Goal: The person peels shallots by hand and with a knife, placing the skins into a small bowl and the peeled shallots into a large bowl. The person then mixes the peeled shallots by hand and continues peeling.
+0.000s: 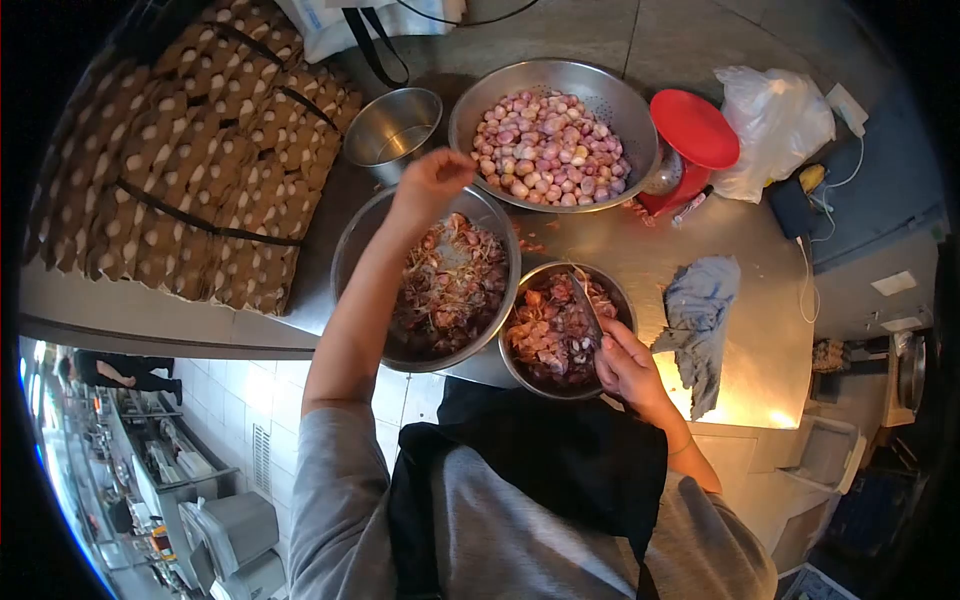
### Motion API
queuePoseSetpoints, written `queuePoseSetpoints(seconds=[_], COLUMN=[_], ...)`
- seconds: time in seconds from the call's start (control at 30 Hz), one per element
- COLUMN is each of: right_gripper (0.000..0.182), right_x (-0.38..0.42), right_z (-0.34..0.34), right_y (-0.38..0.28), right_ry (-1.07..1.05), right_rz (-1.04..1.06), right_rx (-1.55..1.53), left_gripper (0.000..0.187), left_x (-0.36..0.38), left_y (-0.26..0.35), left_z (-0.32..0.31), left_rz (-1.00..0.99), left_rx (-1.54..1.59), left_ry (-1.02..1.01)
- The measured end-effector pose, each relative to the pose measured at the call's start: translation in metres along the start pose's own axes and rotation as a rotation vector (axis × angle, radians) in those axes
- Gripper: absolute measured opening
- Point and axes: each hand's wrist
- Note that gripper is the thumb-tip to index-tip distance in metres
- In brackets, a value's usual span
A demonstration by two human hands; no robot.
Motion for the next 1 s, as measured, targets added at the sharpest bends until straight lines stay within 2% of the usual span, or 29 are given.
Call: queuePoseSetpoints(seconds=[0.03, 0.13, 0.23, 0.27, 0.37, 0.47, 0.57, 0.6, 0.7, 0.77, 0.9, 0.93, 1.0], right_gripper=[0.037, 0.036, 0.036, 0.036, 0.036, 0.035, 0.035, 0.035, 0.039, 0.042, 0.046, 0.046, 0.045], right_x=[0.0, -0.001, 0.001, 0.001, 0.001, 0.0, 0.001, 0.001, 0.0, -0.001, -0.002, -0.002, -0.003], right_z=[0.0, 0.001, 0.0, 0.0, 0.0, -0.001, -0.001, -0.001, -0.005, -0.009, -0.024, -0.029, -0.03], right_y=[0.001, 0.004, 0.002, 0.001, 0.003, 0.002, 0.001, 0.001, -0.001, -0.002, -0.01, -0.011, -0.005], right_ry=[-0.002, -0.002, 0.004, 0.002, 0.004, 0.008, 0.012, 0.014, -0.056, -0.114, -0.193, -0.143, -0.112], right_rz=[0.0, 0.002, 0.001, -0.001, 0.003, 0.013, 0.021, 0.024, 0.115, 0.144, 0.158, 0.105, 0.219], right_rx=[0.007, 0.016, 0.005, 0.009, 0.003, 0.01, 0.013, 0.013, -0.021, 0.061, 0.179, 0.193, 0.32], left_gripper=[0.019, 0.012, 0.015, 0.017, 0.019, 0.027, 0.034, 0.035, 0.027, 0.02, 0.022, 0.02, 0.02], left_x=[0.0, 0.012, 0.016, 0.016, 0.022, 0.019, 0.022, 0.03, 0.062, 0.087, 0.129, 0.136, 0.145], left_y=[-0.024, -0.065, -0.1, -0.11, -0.107, -0.107, -0.083, -0.057, -0.003, 0.021, 0.042, 0.046, 0.045], left_z=[-0.002, -0.01, -0.028, -0.034, -0.042, -0.034, -0.017, -0.014, -0.008, -0.022, -0.066, -0.077, -0.09], left_rz=[0.03, 0.075, 0.155, 0.056, -0.041, 0.056, 0.134, 0.445, 0.36, 0.341, 0.441, 0.42, 0.428], left_rx=[-0.206, -0.434, -0.314, -0.45, -0.743, -0.654, -0.453, 0.128, 0.512, 0.668, 0.962, 1.026, 1.145], left_ry=[0.02, 0.009, -0.072, -0.077, -0.085, -0.134, -0.05, -0.07, -0.103, -0.116, -0.24, -0.233, -0.215])
Point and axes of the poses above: each hand's wrist, its own x-axis away from the middle knuckle, its own z-axis out of the back of the hand, y = z × x, and after that the axes turned 5 degrees about z, right-handed
